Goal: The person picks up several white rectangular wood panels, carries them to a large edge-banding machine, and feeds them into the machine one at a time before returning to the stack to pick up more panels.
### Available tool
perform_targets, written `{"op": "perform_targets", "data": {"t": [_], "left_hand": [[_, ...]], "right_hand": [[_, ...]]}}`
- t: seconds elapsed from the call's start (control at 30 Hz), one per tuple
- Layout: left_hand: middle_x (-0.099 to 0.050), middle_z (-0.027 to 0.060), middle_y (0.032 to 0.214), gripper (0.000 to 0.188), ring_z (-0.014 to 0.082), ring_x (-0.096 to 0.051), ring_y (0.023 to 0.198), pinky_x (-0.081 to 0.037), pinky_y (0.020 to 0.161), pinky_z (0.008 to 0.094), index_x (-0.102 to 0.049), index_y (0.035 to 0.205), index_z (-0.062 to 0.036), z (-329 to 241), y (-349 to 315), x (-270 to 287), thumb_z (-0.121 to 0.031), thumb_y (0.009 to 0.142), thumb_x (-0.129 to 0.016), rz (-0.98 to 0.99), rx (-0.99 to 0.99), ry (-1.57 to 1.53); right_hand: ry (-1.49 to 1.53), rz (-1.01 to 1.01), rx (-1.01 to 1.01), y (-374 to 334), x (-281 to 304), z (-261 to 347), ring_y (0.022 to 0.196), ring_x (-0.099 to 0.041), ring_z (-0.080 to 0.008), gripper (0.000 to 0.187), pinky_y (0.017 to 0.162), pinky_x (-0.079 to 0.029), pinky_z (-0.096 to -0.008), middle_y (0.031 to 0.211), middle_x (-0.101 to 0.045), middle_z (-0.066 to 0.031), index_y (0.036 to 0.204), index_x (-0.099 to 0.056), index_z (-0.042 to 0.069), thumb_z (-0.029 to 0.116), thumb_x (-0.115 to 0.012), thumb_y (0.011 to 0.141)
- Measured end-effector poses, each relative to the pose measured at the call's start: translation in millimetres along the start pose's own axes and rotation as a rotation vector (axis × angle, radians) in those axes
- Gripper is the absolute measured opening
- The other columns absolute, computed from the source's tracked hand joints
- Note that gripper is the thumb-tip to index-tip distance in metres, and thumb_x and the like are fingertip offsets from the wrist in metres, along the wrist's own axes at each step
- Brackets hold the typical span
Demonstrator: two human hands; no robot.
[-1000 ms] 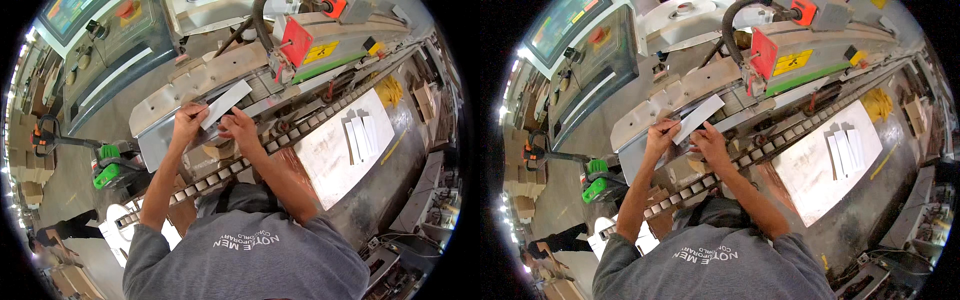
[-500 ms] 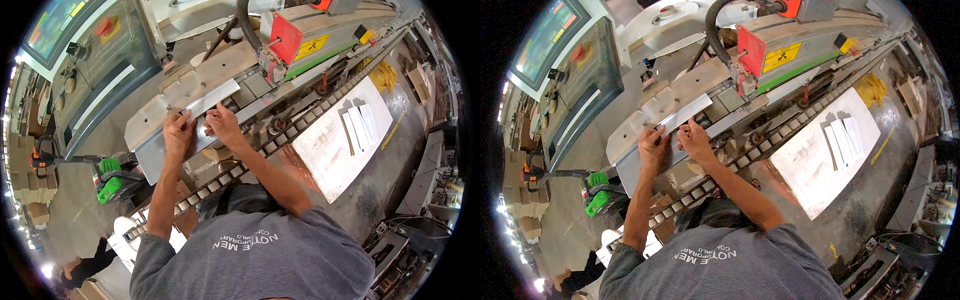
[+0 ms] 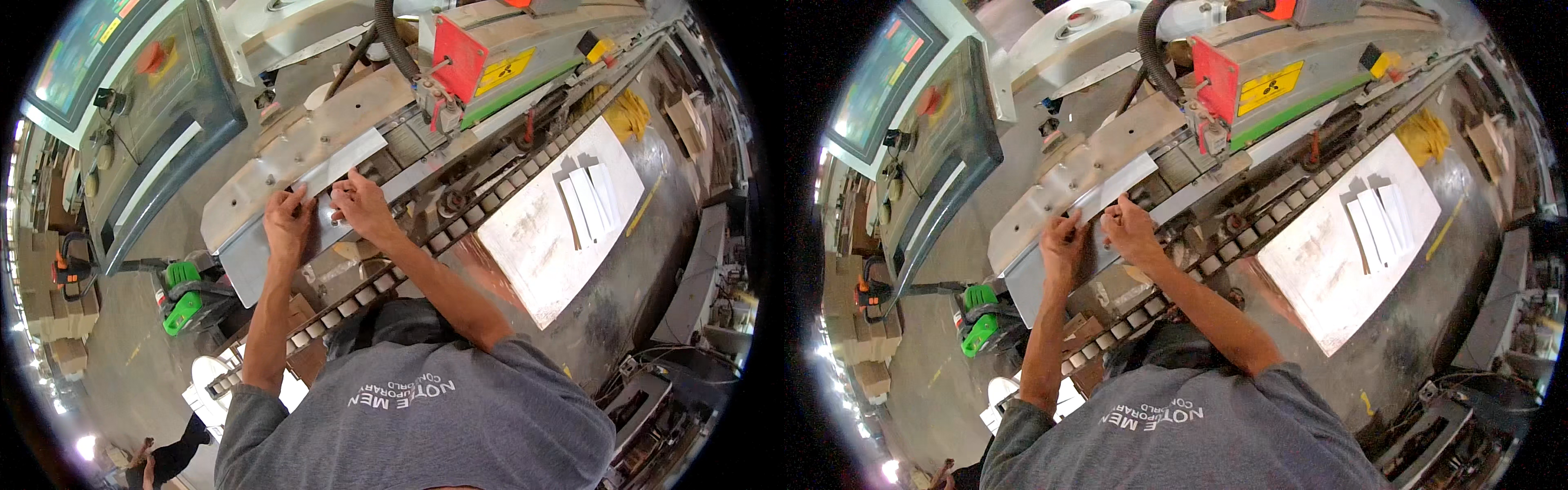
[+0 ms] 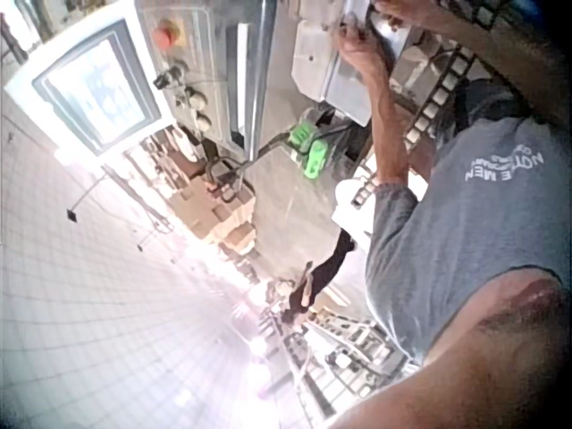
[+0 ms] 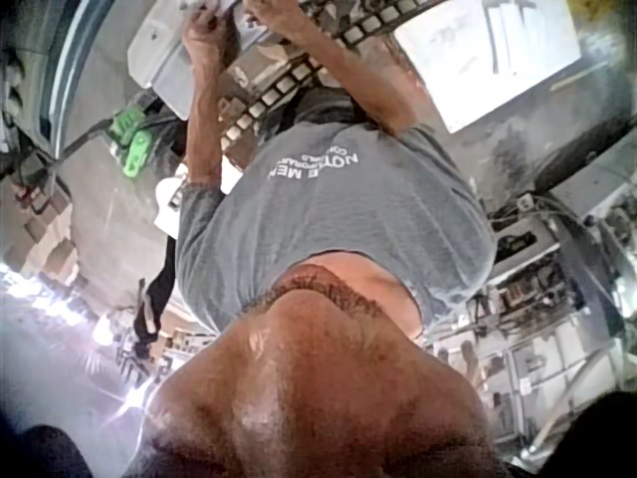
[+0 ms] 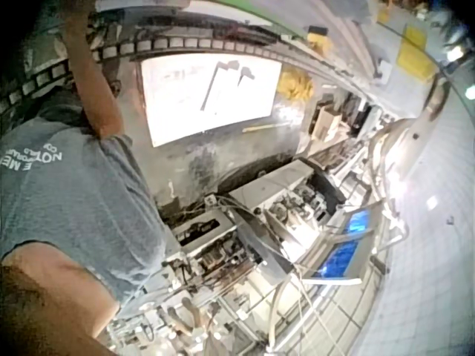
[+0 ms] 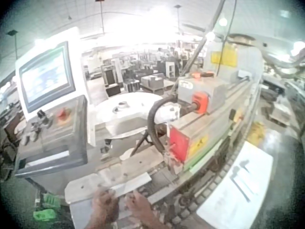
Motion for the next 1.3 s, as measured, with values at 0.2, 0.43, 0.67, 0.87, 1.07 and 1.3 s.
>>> {"op": "perform_targets", "data": {"t": [0.2, 0.43, 0.67, 0.87, 1.07, 1.3], "left_hand": [[-0.061, 0.0108, 0.081, 0.031, 0.0289, -0.06, 0.076, -0.049, 0.07, 0.0394, -0.076, 0.105, -0.0078, 2.7, 1.7, -4.9, -0.01, 0.074, -0.082, 0.016, 0.01, 0.026], [-0.061, 0.0115, 0.08, 0.029, 0.029, -0.06, 0.073, -0.049, 0.068, 0.0398, -0.075, 0.104, -0.0074, -9.2, 11.3, -15.3, -0.01, 0.075, -0.081, 0.009, -0.047, -0.014], [-0.061, 0.0123, 0.077, 0.028, 0.031, -0.06, 0.072, -0.049, 0.066, 0.0402, -0.076, 0.101, -0.0072, -34.2, 30.9, -46.4, -0.009, 0.074, -0.081, 0.011, -0.074, -0.033], [-0.063, 0.013, 0.078, 0.024, 0.0334, -0.061, 0.076, -0.05, 0.07, 0.0431, -0.076, 0.098, -0.0077, -63.1, 53.2, -75.1, -0.013, 0.074, -0.08, 0.058, -0.026, -0.066], [-0.065, 0.0138, 0.08, 0.022, 0.0348, -0.062, 0.074, -0.05, 0.075, 0.0442, -0.076, 0.099, -0.0083, -79.5, 69.7, -123.4, -0.017, 0.079, -0.077, 0.021, -0.121, -0.081], [-0.067, 0.0115, 0.074, 0.027, 0.0277, -0.063, 0.069, -0.05, 0.067, 0.0386, -0.076, 0.104, -0.0069, -109.2, 96.4, -151.0, -0.018, 0.08, -0.08, 0.12, -0.158, -0.022]], "right_hand": [[-0.019, 0.022, -0.135, 0.8, 3.2, 3.8, 0.079, -0.067, -0.015, 0.027, 0.06, -0.06, -0.0277, 0.098, -0.064, -0.0129, 0.103, -0.05, -0.012, 0.012, -0.059, 0.094], [-0.066, 0.005, -0.067, 9.7, 16.9, 1.7, 0.067, -0.067, -0.0136, 0.025, 0.059, -0.059, -0.0268, 0.088, -0.065, -0.0098, 0.096, -0.05, -0.008, 0.015, -0.058, 0.094], [-0.324, -0.132, 0.057, 32.0, 57.1, 2.7, 0.057, -0.063, -0.0126, 0.022, 0.051, -0.051, -0.0284, 0.076, -0.065, -0.0099, 0.087, -0.05, -0.004, 0.015, -0.058, 0.093], [-0.436, -0.252, 0.141, 42.6, 92.1, 17.9, 0.062, -0.063, -0.0167, 0.024, 0.057, -0.05, -0.0305, 0.074, -0.065, -0.0091, 0.092, -0.05, -0.006, 0.017, -0.058, 0.094], [-0.368, -0.244, 0.442, -17.4, 113.8, 60.1, 0.072, -0.063, -0.0212, 0.047, 0.065, -0.051, -0.0301, 0.1, -0.067, -0.0123, 0.138, -0.052, 0.002, 0.004, -0.061, 0.092], [-0.46, -0.489, 0.284, -118.4, 225.5, 44.3, 0.088, -0.065, -0.0198, 0.044, 0.075, -0.052, -0.0286, 0.106, -0.068, -0.0118, 0.132, -0.06, 0.005, -0.002, -0.066, 0.089]]}}
Point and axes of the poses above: each hand's wrist, its own y-axis towards the middle knuckle, its own x-axis out of the back of the hand, z = x × y, the point moved 6 cm from there along y, towards the middle knuckle
